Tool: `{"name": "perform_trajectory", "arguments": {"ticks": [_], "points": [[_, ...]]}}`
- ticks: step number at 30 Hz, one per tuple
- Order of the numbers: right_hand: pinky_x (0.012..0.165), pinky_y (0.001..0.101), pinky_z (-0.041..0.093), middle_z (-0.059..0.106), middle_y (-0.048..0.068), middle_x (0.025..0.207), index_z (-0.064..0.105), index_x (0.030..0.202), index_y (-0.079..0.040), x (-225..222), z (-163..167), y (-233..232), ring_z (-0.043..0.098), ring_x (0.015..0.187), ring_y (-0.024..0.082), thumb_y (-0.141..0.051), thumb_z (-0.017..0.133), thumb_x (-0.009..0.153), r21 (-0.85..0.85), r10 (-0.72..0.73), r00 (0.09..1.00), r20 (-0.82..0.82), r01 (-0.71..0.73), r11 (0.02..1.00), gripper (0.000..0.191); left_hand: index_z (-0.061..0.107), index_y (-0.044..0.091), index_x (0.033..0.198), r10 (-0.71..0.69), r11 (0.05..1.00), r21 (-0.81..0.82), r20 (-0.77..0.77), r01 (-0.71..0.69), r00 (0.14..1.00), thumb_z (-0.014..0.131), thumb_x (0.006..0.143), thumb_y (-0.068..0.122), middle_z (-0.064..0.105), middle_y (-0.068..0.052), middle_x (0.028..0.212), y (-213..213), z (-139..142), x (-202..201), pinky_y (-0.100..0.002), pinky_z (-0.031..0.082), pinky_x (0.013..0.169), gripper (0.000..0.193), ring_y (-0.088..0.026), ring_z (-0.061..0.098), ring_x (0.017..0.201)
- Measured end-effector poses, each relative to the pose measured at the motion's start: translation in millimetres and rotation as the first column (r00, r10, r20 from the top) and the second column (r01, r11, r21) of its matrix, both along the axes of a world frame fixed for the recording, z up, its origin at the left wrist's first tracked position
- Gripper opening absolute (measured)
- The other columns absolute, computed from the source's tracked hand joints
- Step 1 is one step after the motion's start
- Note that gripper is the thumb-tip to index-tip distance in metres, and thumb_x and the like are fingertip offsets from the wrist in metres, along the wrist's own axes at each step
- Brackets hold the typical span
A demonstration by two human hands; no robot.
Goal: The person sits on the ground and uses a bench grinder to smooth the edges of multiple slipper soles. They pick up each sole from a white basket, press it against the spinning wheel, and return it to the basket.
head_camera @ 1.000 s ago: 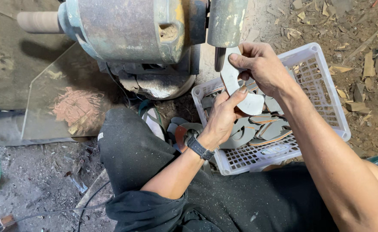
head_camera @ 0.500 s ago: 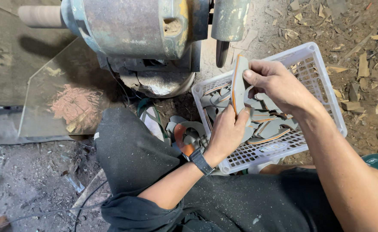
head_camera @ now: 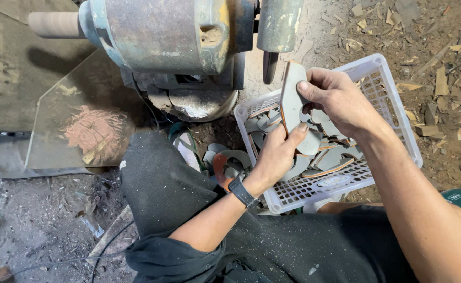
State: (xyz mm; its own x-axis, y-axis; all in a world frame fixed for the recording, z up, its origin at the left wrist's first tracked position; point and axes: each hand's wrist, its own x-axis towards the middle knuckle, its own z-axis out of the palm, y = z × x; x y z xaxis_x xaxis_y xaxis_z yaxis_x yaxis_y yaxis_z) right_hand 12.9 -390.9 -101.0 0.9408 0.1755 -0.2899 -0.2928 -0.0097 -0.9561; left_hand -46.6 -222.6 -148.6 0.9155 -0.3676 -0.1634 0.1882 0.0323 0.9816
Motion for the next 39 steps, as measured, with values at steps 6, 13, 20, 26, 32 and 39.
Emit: {"name": "perform_trajectory", "arguments": {"ticks": [6, 13, 20, 26, 32, 39], "points": [[0.069, 0.0265, 0.049, 0.068, 0.0, 0.089, 0.07, 0.106, -0.001, 28.9, -9.3, 10.8, 0.058, 0.076, 0.009, -0.016, 0.062, 0.102, -0.004, -0.008, 1.0, 0.027, 0.008, 1.0, 0.017, 0.063, -0.002, 0.122, -0.035, 0.924, -0.374, -0.302, -0.084, 0.953, 0.058, 0.106, 0.026, 0.07, -0.007, 0.107, -9.5, -19.0, 20.0, -0.033, 0.058, 0.083, 0.033, -0.015, 0.068, 0.094], [0.066, 0.026, 0.046, 0.065, -0.001, 0.084, 0.07, 0.099, -0.003, 57.7, -12.6, 14.4, 0.055, 0.072, 0.008, -0.014, 0.065, 0.101, 0.012, -0.037, 0.996, 0.085, 0.037, 0.999, 0.013, 0.06, -0.002, 0.124, -0.035, 0.88, -0.453, -0.369, -0.147, 0.929, 0.057, 0.106, 0.024, 0.068, -0.009, 0.108, -16.7, -18.8, 47.3, -0.038, 0.06, 0.085, 0.032, -0.019, 0.07, 0.096], [0.066, 0.0253, 0.046, 0.064, -0.003, 0.082, 0.07, 0.095, -0.003, 60.5, -19.2, 13.9, 0.054, 0.072, 0.007, -0.015, 0.065, 0.101, -0.016, -0.029, 0.994, 0.108, 0.031, 0.999, 0.015, 0.06, 0.0, 0.128, -0.049, 0.877, -0.461, -0.37, -0.137, 0.928, 0.057, 0.105, 0.025, 0.069, -0.009, 0.11, -12.8, -13.6, 46.9, -0.038, 0.059, 0.086, 0.034, -0.019, 0.07, 0.097], [0.069, 0.0291, 0.047, 0.062, 0.0, 0.084, 0.069, 0.097, -0.002, 34.6, -8.7, 18.1, 0.053, 0.075, 0.01, -0.02, 0.062, 0.106, -0.1, 0.004, 0.999, 0.052, 0.001, 0.995, 0.021, 0.06, 0.001, 0.122, -0.119, 0.886, -0.452, -0.429, -0.1, 0.895, 0.057, 0.106, 0.029, 0.07, -0.012, 0.111, -0.6, -17.2, 28.2, -0.04, 0.058, 0.089, 0.033, -0.021, 0.071, 0.099], [0.083, 0.0395, 0.056, 0.071, 0.008, 0.097, 0.056, 0.104, -0.01, 5.5, 9.0, 17.8, 0.072, 0.091, 0.02, -0.024, 0.048, 0.098, 0.351, -0.227, 0.944, -0.241, 0.303, 0.886, 0.018, 0.053, 0.002, 0.129, -0.305, 0.698, -0.705, -0.45, -0.124, 0.839, 0.058, 0.113, 0.032, 0.068, -0.014, 0.109, 9.8, -23.5, 15.4, -0.042, 0.058, 0.087, 0.034, -0.028, 0.07, 0.095], [0.083, 0.0333, 0.054, 0.069, 0.006, 0.099, 0.064, 0.116, 0.0, 6.8, -10.2, 4.6, 0.065, 0.088, 0.015, -0.011, 0.062, 0.1, 0.298, -0.16, 0.984, -0.074, 0.175, 0.938, 0.019, 0.055, 0.002, 0.133, -0.343, 0.704, -0.7, -0.485, -0.121, 0.805, 0.05, 0.107, 0.043, 0.071, -0.019, 0.114, 22.4, -3.2, 18.7, -0.035, 0.056, 0.08, 0.05, -0.03, 0.073, 0.098]]}}
